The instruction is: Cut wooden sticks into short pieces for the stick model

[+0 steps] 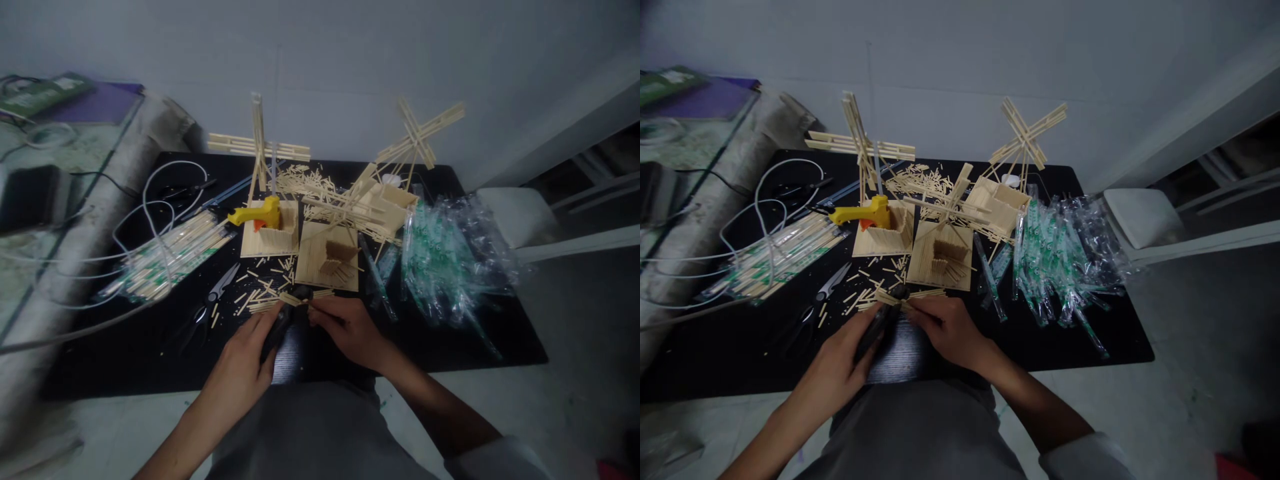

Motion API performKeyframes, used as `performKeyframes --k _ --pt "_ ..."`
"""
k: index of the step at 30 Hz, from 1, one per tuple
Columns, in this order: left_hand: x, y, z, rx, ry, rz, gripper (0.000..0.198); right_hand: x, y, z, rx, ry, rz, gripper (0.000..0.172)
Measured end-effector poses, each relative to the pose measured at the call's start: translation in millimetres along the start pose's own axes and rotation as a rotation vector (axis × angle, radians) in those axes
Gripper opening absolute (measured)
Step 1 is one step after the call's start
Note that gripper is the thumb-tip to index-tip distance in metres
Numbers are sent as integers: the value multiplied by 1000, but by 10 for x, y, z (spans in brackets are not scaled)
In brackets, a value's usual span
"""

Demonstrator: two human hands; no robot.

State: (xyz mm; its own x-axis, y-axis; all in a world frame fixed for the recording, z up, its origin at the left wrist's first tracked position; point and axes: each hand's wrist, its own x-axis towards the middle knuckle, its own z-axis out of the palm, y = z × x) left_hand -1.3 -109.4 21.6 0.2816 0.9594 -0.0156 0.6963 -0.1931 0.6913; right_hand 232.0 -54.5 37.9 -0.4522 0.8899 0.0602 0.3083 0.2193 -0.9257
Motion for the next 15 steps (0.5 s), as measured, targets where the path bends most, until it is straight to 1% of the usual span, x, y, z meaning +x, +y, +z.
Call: performKeyframes --k 6,15 --pt "-1 -3 9 -15 -22 4 64 -1 22 -6 9 -9 -3 35" --pt "0 -27 35 -18 -15 17 66 -14 34 2 19 -2 -1 32"
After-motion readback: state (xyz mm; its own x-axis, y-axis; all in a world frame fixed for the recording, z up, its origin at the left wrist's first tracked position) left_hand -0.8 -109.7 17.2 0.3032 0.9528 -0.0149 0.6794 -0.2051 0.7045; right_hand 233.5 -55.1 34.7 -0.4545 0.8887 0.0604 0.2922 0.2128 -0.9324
